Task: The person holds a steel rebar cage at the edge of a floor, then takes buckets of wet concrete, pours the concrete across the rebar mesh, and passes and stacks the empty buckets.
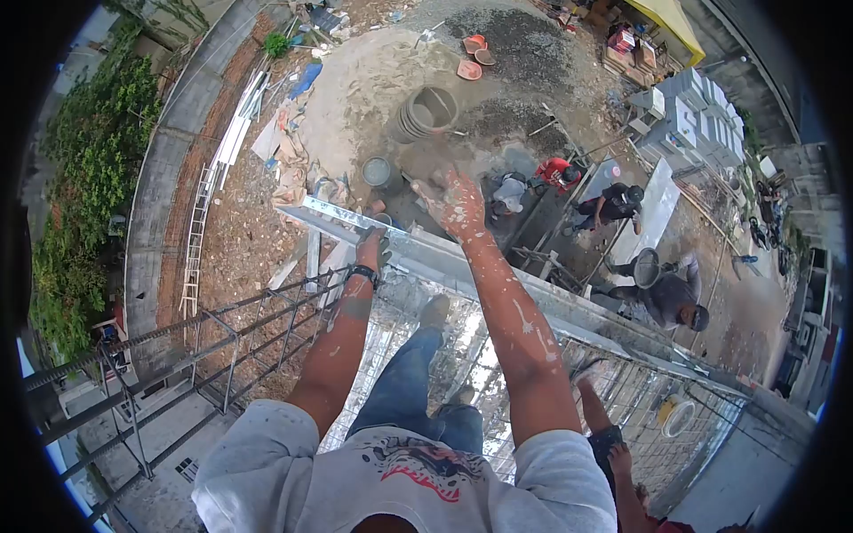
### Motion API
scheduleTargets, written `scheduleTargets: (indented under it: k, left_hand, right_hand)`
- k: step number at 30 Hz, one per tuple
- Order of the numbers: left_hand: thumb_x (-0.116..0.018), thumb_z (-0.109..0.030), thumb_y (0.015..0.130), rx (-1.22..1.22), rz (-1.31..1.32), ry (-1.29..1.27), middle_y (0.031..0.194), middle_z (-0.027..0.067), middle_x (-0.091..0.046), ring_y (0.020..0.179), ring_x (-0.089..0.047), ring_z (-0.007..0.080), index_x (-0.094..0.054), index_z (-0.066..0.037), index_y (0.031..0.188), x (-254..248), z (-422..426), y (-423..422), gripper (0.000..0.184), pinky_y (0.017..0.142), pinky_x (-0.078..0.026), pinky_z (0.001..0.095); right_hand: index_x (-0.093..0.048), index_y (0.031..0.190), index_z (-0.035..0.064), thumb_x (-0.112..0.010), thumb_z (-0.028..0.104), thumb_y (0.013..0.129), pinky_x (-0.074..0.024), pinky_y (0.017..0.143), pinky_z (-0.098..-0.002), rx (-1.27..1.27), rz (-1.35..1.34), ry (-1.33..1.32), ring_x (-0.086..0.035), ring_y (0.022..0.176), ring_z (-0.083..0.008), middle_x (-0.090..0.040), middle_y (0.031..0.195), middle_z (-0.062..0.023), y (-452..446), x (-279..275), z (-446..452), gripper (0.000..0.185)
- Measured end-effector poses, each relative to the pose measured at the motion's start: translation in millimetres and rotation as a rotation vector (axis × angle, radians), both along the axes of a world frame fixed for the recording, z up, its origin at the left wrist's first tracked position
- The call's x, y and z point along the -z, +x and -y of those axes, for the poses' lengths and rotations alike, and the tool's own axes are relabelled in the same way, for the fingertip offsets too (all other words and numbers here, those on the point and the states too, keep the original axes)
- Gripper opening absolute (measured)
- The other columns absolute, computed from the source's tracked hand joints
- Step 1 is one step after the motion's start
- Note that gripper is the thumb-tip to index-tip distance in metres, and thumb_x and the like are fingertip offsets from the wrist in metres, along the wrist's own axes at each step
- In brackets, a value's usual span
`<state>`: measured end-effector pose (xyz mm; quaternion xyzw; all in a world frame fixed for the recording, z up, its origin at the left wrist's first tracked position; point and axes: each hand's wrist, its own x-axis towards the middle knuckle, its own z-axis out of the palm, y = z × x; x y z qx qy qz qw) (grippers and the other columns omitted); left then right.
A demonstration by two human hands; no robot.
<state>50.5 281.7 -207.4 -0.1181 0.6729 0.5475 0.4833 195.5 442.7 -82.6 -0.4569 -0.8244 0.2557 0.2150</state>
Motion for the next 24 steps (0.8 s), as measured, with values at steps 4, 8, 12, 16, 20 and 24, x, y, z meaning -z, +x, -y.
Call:
scheduleTargets:
  k: [4,8,12,16,20,24]
  left_hand:
    - [-0.061,-0.029,0.078,0.780,-0.139,-0.294,0.114,0.0133,-0.055,0.104,-0.052,0.0271,-0.053,-0.012,0.122,121,160,35,0.047,0.086,-0.042,0.0403]
    - [-0.048,-0.027,0.086,1.083,-0.286,-0.551,0.125,0.0201,-0.053,0.121,-0.045,0.0339,-0.053,-0.012,0.125,70,229,55,0.041,0.106,-0.029,0.0383]
    - [-0.058,-0.045,0.079,1.273,-0.291,-0.575,0.131,0.0246,-0.046,0.124,-0.042,0.0345,-0.040,0.002,0.132,52,234,38,0.073,0.106,-0.030,0.0362]
    - [-0.064,-0.043,0.074,1.232,-0.483,-0.451,0.130,0.0258,-0.047,0.122,-0.045,0.0351,-0.039,0.002,0.133,71,206,32,0.078,0.102,-0.035,0.0385]
    - [-0.052,-0.046,0.082,1.453,-0.709,-0.432,0.126,0.0230,-0.051,0.121,-0.046,0.0348,-0.046,0.000,0.127,5,151,88,0.065,0.104,-0.031,0.0378]
    - [-0.046,-0.045,0.086,1.673,-0.931,-0.237,0.127,0.0231,-0.050,0.121,-0.045,0.0343,-0.050,0.001,0.123,-5,165,174,0.060,0.105,-0.030,0.0380]
  right_hand:
    - [-0.055,0.111,0.0023,-0.064,0.048,0.079,-0.0460,0.084,-0.0417,0.156,0.057,-0.360,-0.057,0.099,-0.0358,-0.059,0.106,-0.0207,104,87,109,0.057]
    - [-0.061,0.109,0.0032,-0.062,0.047,0.079,-0.0478,0.084,-0.0385,0.486,0.360,-0.866,-0.062,0.096,-0.0315,-0.065,0.103,-0.0178,270,175,262,0.053]
    - [-0.065,0.094,-0.0011,-0.063,0.043,0.082,-0.0502,0.070,-0.0368,0.729,0.472,-0.856,-0.064,0.075,-0.0272,-0.067,0.081,-0.0158,399,188,404,0.045]
    - [-0.062,0.091,0.0052,-0.061,0.039,0.086,-0.0387,0.042,-0.0266,1.140,-0.056,-1.137,-0.048,0.045,-0.0117,-0.056,0.060,-0.0015,448,169,453,0.034]
    - [-0.059,0.105,0.0068,-0.062,0.035,0.087,-0.0453,0.055,-0.0252,1.163,-0.506,-0.957,-0.060,0.066,-0.0127,-0.062,0.077,-0.0031,420,100,467,0.034]
    - [-0.057,0.110,0.0076,-0.060,0.036,0.089,-0.0469,0.067,-0.0272,1.025,-0.594,-0.751,-0.062,0.078,-0.0140,-0.064,0.090,-0.0036,407,62,562,0.036]
